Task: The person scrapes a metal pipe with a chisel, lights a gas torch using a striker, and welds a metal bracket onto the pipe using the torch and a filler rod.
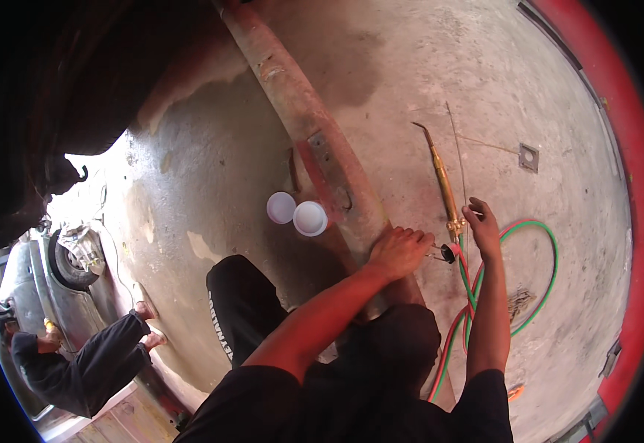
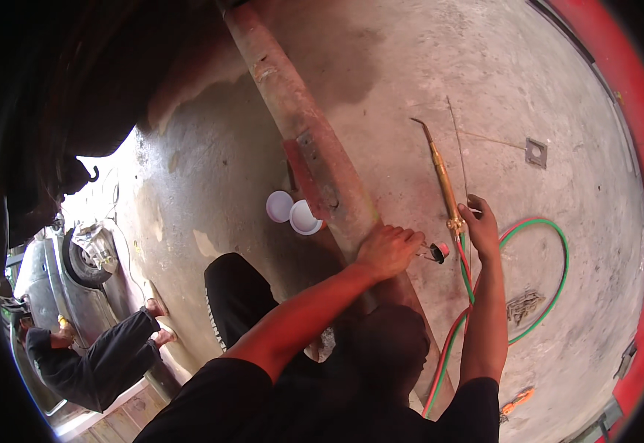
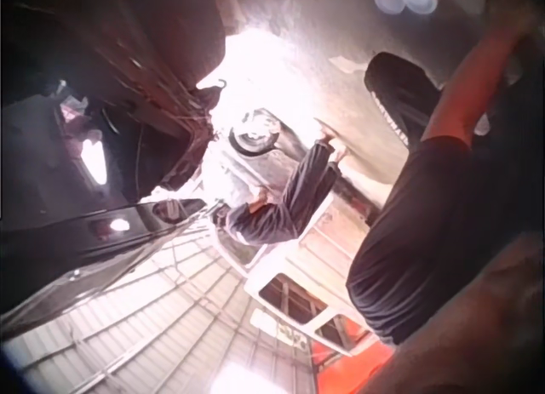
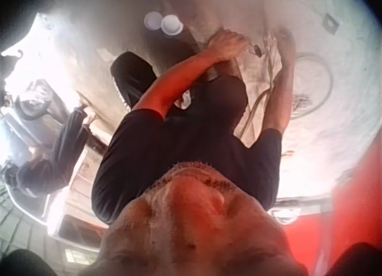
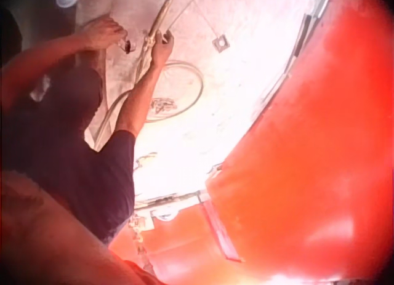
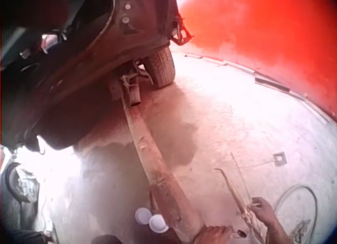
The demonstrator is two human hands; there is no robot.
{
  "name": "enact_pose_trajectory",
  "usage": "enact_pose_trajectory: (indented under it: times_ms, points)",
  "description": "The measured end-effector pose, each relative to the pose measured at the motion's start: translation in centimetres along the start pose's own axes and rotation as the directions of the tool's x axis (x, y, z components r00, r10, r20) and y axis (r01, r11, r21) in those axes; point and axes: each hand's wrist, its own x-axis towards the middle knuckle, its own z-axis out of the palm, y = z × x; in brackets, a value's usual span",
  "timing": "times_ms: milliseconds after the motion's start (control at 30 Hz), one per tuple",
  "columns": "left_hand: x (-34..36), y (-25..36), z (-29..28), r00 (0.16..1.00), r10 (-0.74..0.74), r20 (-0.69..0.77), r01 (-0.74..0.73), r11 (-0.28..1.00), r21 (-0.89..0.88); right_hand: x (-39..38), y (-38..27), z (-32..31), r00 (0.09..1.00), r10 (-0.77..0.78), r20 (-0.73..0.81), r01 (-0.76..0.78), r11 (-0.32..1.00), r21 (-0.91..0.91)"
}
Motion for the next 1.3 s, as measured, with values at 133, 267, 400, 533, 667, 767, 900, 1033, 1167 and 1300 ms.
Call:
enact_pose_trajectory:
  times_ms: [133,267,400,533,667,767,900,1033,1167,1300]
  points:
    - [0.4,0.6,-0.5,0.989,-0.037,0.144,0.044,0.998,-0.05,4.1,7.9,-0.3,0.962,-0.075,-0.262,-0.137,0.7,-0.701]
    - [0.0,0.0,-0.8,0.997,-0.054,0.05,0.05,0.995,0.083,4.7,7.3,3.0,0.967,0.081,-0.241,-0.245,0.551,-0.798]
    - [0.0,0.3,-0.5,0.996,-0.061,0.069,0.057,0.997,0.056,5.1,7.0,3.3,0.96,0.062,-0.273,-0.27,0.456,-0.848]
    - [0.1,0.5,-0.2,0.994,-0.087,0.063,0.085,0.996,0.039,5.7,5.1,2.3,0.944,0.21,-0.255,-0.326,0.472,-0.819]
    - [0.3,0.6,-0.3,0.999,-0.049,0.019,0.048,0.999,0.022,2.5,2.5,0.0,0.953,0.289,-0.096,-0.293,0.787,-0.542]
    - [0.3,0.5,-0.4,0.998,-0.054,0.015,0.054,0.999,-0.001,-4.1,-1.6,-0.1,0.921,0.389,0.014,-0.388,0.92,-0.055]
    - [-0.2,-0.3,-1.1,0.997,-0.071,0.004,0.071,0.993,-0.095,-14.3,-6.5,0.3,0.976,0.216,0.033,-0.218,0.95,0.223]
    - [-1.5,-0.4,-3.5,0.981,-0.154,-0.118,0.076,0.864,-0.498,-24.4,-11.3,3.7,1.0,-0.025,-0.006,0.026,0.94,0.342]
    - [-3.6,-0.3,-14.2,0.949,-0.23,-0.217,0.062,0.809,-0.585,-30.9,-14.5,9.6,0.98,-0.185,0.069,0.102,0.776,0.622]
    - [-5.7,-9.8,-20.1,0.808,-0.531,-0.256,0.128,0.582,-0.803,-31.8,-16.0,18.6,0.966,-0.184,0.18,-0.048,0.56,0.827]
